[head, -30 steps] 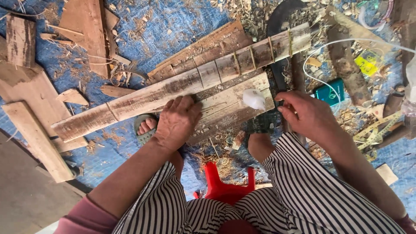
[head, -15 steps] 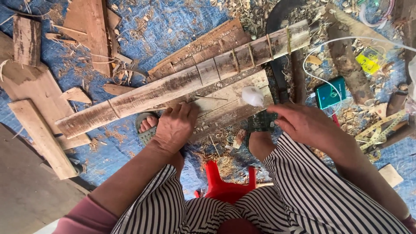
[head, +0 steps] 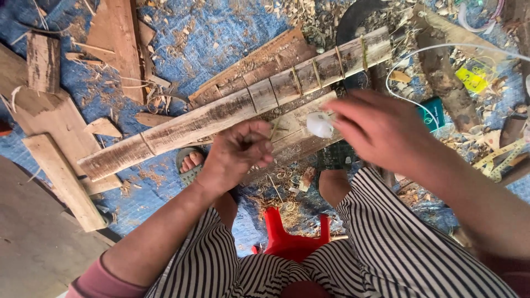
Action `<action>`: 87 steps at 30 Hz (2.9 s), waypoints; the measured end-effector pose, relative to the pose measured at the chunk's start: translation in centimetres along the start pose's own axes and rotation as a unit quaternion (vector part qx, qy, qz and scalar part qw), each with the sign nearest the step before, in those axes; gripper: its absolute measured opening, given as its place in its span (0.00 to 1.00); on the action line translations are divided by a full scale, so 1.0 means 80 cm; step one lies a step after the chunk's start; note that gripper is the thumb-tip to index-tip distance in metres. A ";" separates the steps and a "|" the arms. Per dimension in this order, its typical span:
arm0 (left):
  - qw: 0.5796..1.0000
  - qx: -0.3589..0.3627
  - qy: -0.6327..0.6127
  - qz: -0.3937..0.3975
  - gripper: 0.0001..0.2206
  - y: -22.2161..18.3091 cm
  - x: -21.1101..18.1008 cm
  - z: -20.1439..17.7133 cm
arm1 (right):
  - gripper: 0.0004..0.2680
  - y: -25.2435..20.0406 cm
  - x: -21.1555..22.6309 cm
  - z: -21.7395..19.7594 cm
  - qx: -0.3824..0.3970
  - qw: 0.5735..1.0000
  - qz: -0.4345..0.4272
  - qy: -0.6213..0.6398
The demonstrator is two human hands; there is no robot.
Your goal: Applying glue to the fret slots of a wooden instrument neck and scraping the surface to ensure even distribution.
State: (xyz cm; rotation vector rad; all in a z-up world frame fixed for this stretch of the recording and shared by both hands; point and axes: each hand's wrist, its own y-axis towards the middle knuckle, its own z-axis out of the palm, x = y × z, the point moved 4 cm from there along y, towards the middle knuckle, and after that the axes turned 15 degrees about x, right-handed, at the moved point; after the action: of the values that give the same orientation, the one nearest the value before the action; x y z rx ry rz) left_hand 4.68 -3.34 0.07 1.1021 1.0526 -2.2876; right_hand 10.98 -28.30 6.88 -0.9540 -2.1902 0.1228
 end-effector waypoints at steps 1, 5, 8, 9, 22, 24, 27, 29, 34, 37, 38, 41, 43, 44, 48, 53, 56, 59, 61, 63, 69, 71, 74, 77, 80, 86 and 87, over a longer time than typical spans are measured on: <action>0.997 -0.007 -0.068 0.021 0.11 0.006 0.000 0.002 | 0.09 0.022 -0.009 0.009 0.015 1.000 0.007 0.023; 0.991 -0.083 -0.107 0.002 0.13 0.028 -0.008 0.020 | 0.11 0.077 -0.025 0.039 0.059 0.974 -0.003 0.219; 0.986 -0.099 -0.132 -0.003 0.11 0.032 0.001 0.017 | 0.09 0.090 -0.028 0.059 0.074 0.965 -0.008 0.252; 0.986 -0.100 -0.135 -0.003 0.11 0.036 0.003 0.015 | 0.09 0.093 -0.030 0.060 0.077 0.965 -0.008 0.252; 0.758 -0.181 0.600 0.181 0.07 0.050 0.020 -0.050 | 0.05 0.172 -0.053 0.071 0.210 0.975 0.058 0.046; 0.724 -0.177 0.635 0.202 0.06 0.052 0.018 -0.047 | 0.06 0.174 -0.054 0.079 0.225 0.969 0.074 0.068; 0.692 -0.138 0.678 0.206 0.11 0.055 0.002 -0.040 | 0.07 0.178 -0.044 0.073 0.228 0.970 0.078 0.018; 0.667 -0.127 0.705 0.205 0.09 0.056 -0.003 -0.034 | 0.08 0.185 -0.028 0.055 0.225 0.970 0.073 -0.046; 0.643 -0.116 0.736 0.176 0.10 0.064 0.008 -0.033 | 0.05 0.169 -0.052 0.067 0.152 0.984 0.025 -0.089; 0.603 -0.094 0.783 0.121 0.17 0.064 0.007 -0.031 | 0.08 0.155 -0.053 0.056 0.112 0.981 0.026 -0.158; 0.566 -0.076 0.817 0.073 0.25 0.064 0.010 -0.031 | 0.12 0.151 -0.054 0.055 0.103 0.967 0.040 -0.228; 0.574 -0.085 0.811 0.068 0.26 0.063 0.008 -0.029 | 0.27 0.134 -0.034 0.051 0.073 0.946 0.009 -0.316; 0.589 -0.082 0.801 0.069 0.24 0.064 0.004 -0.028 | 0.29 0.131 -0.044 0.080 0.089 0.942 0.022 -0.323; 0.604 -0.080 0.790 0.070 0.21 0.065 0.002 -0.028 | 0.32 0.130 -0.050 0.094 0.105 0.937 0.034 -0.332; 0.604 -0.070 0.793 0.048 0.22 0.069 0.008 -0.030 | 0.33 0.134 -0.054 0.109 0.109 0.934 0.043 -0.338; 0.585 -0.086 0.806 0.036 0.18 0.071 0.009 -0.027 | 0.31 0.136 -0.042 0.097 0.082 0.932 0.032 -0.352; 0.609 -0.079 0.788 0.052 0.13 0.072 0.007 -0.028 | 0.31 0.135 -0.045 0.107 0.081 0.935 0.024 -0.345; 0.587 -0.083 0.804 0.048 0.15 0.074 0.005 -0.027 | 0.28 0.144 -0.049 0.123 0.186 0.928 0.057 -0.318; 0.600 -0.093 0.791 0.076 0.13 0.073 0.009 -0.026 | 0.30 0.144 -0.061 0.144 0.175 0.935 0.050 -0.304; 0.609 -0.108 0.779 0.105 0.11 0.072 0.002 -0.029 | 0.33 0.150 -0.059 0.130 0.159 0.942 0.040 -0.294; 0.561 -0.015 0.827 -0.033 0.22 0.068 -0.002 -0.026 | 0.23 0.128 -0.020 0.027 0.182 0.970 0.037 -0.155; 0.622 -0.105 0.769 0.106 0.13 0.067 -0.013 -0.027 | 0.23 0.112 -0.021 -0.018 0.032 0.991 0.042 -0.122; 0.595 -0.083 0.796 0.068 0.20 0.069 -0.004 -0.027 | 0.26 0.085 -0.044 -0.005 0.034 0.980 0.054 -0.187; 0.586 -0.085 0.803 0.059 0.18 0.068 -0.006 -0.027 | 0.29 0.095 -0.040 0.021 0.028 0.978 0.028 -0.207; 0.583 -0.097 0.803 0.078 0.14 0.068 0.001 -0.029 | 0.32 0.123 -0.040 0.054 0.100 0.959 0.034 -0.263; 0.584 -0.090 0.803 0.075 0.16 0.069 0.000 -0.028 | 0.38 0.153 -0.057 0.115 0.157 0.906 0.025 -0.392; 0.586 -0.090 0.802 0.074 0.16 0.070 0.002 -0.028 | 0.38 0.153 -0.055 0.113 0.159 0.906 0.024 -0.392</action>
State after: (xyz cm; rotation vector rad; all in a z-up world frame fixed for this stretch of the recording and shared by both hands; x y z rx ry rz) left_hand 9.11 -5.22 -3.50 2.9882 1.4041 -0.3830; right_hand 14.34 -20.65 -6.59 -0.8487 -2.7272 1.0110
